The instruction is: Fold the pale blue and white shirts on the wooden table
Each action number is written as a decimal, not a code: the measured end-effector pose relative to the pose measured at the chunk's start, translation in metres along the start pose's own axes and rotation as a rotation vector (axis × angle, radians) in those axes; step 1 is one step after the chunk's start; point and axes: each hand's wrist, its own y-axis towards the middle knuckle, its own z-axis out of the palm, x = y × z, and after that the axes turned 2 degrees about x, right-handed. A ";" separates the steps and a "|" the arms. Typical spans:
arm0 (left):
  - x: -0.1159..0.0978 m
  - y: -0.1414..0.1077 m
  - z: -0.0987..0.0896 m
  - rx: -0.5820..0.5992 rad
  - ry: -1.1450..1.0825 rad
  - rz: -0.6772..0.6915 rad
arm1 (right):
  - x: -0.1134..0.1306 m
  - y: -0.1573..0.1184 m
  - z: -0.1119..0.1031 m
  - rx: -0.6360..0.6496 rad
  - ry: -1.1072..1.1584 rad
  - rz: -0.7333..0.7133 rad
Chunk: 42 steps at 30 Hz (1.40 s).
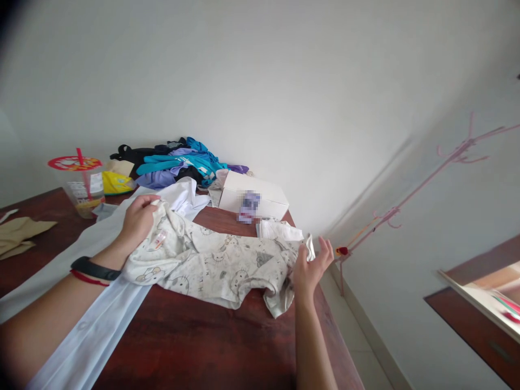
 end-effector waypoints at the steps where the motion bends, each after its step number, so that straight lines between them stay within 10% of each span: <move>1: -0.007 -0.005 0.000 -0.067 0.064 0.083 | 0.010 -0.003 -0.003 0.022 -0.005 -0.123; 5: -0.036 -0.033 0.004 -0.051 0.288 0.506 | 0.043 -0.027 -0.006 0.487 0.142 -0.289; 11: -0.038 -0.098 0.032 0.760 0.294 0.794 | 0.062 -0.070 0.006 1.277 0.053 -0.399; 14: -0.019 -0.119 0.047 0.922 0.405 0.805 | 0.058 -0.079 0.009 1.456 -0.059 -0.436; 42: -0.010 -0.119 0.055 0.784 0.445 0.674 | 0.063 -0.081 0.010 1.363 0.075 -0.360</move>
